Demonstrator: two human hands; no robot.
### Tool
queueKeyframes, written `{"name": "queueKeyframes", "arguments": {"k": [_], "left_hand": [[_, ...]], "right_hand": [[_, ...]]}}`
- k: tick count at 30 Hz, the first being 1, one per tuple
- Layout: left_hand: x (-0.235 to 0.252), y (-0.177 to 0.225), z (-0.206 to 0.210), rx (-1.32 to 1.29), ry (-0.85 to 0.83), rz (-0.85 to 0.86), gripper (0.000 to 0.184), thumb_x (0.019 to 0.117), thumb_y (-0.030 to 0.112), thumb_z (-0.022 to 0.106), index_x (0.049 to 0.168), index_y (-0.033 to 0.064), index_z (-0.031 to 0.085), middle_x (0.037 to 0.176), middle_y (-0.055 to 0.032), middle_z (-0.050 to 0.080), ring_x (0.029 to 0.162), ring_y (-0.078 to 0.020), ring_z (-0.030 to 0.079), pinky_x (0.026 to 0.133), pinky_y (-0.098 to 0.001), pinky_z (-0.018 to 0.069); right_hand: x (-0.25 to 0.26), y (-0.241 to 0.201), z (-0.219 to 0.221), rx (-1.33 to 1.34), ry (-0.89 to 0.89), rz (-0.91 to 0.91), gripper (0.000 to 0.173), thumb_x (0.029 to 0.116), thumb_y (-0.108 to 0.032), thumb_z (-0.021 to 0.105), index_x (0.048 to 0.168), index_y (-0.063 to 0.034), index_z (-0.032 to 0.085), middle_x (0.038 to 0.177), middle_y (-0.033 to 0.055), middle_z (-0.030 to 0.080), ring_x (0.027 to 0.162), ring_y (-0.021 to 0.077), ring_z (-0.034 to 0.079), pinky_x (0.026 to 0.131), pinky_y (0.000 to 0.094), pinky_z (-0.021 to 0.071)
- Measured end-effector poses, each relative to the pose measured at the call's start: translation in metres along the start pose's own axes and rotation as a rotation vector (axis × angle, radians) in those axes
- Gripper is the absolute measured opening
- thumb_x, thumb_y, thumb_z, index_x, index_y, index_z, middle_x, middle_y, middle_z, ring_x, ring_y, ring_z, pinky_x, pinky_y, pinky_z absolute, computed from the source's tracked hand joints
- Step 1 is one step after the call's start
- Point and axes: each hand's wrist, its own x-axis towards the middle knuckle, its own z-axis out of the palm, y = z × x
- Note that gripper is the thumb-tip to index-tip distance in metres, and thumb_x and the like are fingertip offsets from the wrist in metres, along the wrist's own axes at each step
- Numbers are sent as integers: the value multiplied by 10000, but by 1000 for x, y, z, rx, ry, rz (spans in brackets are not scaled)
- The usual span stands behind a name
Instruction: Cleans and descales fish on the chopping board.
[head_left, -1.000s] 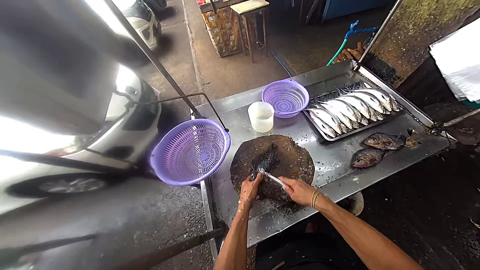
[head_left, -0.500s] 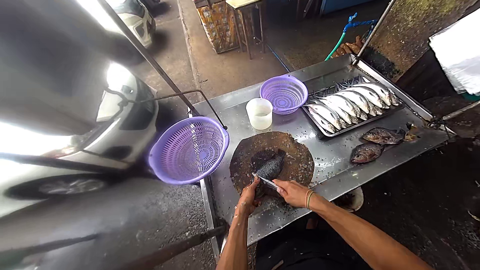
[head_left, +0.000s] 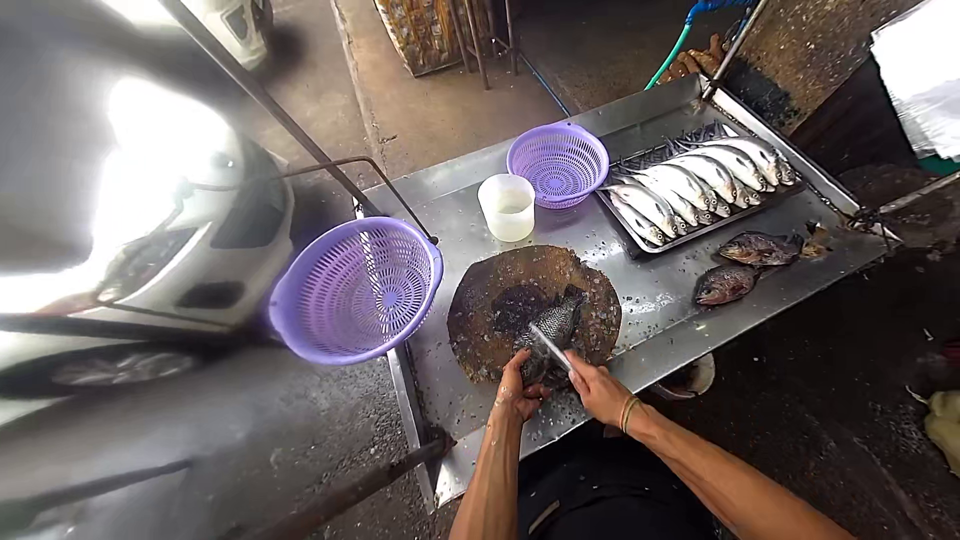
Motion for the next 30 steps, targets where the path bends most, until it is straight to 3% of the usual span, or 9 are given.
{"name": "queueKeyframes", "arguments": {"k": [4, 8, 12, 15, 18, 20, 23, 25, 30], "left_hand": [[4, 1, -2, -59, -40, -65, 375, 1006, 464, 496, 822, 138, 527, 560, -15, 456, 360, -112, 381, 341, -264, 396], [7, 5, 7, -139, -51, -62, 393, 998, 477, 471, 790, 146, 512, 540, -2, 429, 353, -108, 374, 336, -262, 393], [10, 6, 6, -113, -69, -69, 415, 1004, 472, 459, 734, 159, 496, 511, 19, 397, 348, -102, 366, 342, -261, 395], [10, 6, 10, -160, -81, -53, 407, 995, 471, 467, 743, 153, 503, 518, 18, 398, 351, -99, 364, 343, -253, 393], [9, 8, 2, -136, -90, -54, 410, 999, 484, 460, 775, 146, 519, 536, 4, 429, 357, -102, 376, 342, -254, 393], [10, 7, 6, -144, -96, -51, 432, 997, 495, 456, 737, 154, 508, 515, 12, 412, 350, -103, 375, 343, -258, 395], [11, 10, 12, -145, -61, -30, 418, 1000, 492, 452, 752, 158, 500, 524, 12, 411, 355, -105, 373, 342, -258, 390], [4, 10, 8, -111, -14, -43, 382, 1003, 487, 465, 850, 140, 515, 585, -31, 486, 378, -122, 423, 348, -271, 417], [10, 8, 16, -115, -23, -30, 396, 997, 490, 472, 786, 156, 503, 548, -2, 438, 362, -112, 389, 345, -266, 406]], "right_hand": [[23, 16, -33, 34, -59, 69, 507, 1102, -259, 379, 1591, -127, 382, 1325, 215, 653, 1227, 363, 637, 1093, 558, 460], [-17, 6, 11, 135, 34, 36, 519, 1102, -269, 374, 1593, -101, 373, 1249, 220, 684, 1124, 347, 685, 1037, 528, 504], [9, 24, -16, 154, 6, 87, 512, 1107, -249, 357, 1592, -84, 370, 1353, 220, 641, 1243, 343, 633, 1113, 525, 450], [-7, 8, 15, 207, 89, 78, 518, 1102, -250, 366, 1588, -71, 371, 1251, 229, 681, 1130, 343, 684, 1043, 514, 506], [-9, 16, -11, 171, -52, 9, 489, 1098, -249, 385, 1560, -97, 436, 1317, 200, 662, 1214, 315, 648, 1095, 507, 468], [7, 18, -12, 220, 29, 103, 503, 1107, -238, 369, 1581, -72, 387, 1359, 214, 640, 1258, 332, 626, 1129, 513, 440], [-22, 1, 23, 217, 87, 94, 523, 1102, -257, 369, 1591, -71, 362, 1242, 236, 681, 1118, 359, 685, 1030, 523, 511], [-34, 6, 7, 130, -34, 54, 518, 1104, -291, 363, 1595, -125, 378, 1287, 209, 676, 1166, 343, 674, 1055, 528, 496], [-6, 7, 11, 267, 102, 147, 514, 1099, -237, 373, 1584, -65, 368, 1299, 237, 653, 1185, 355, 654, 1071, 528, 485]]}}
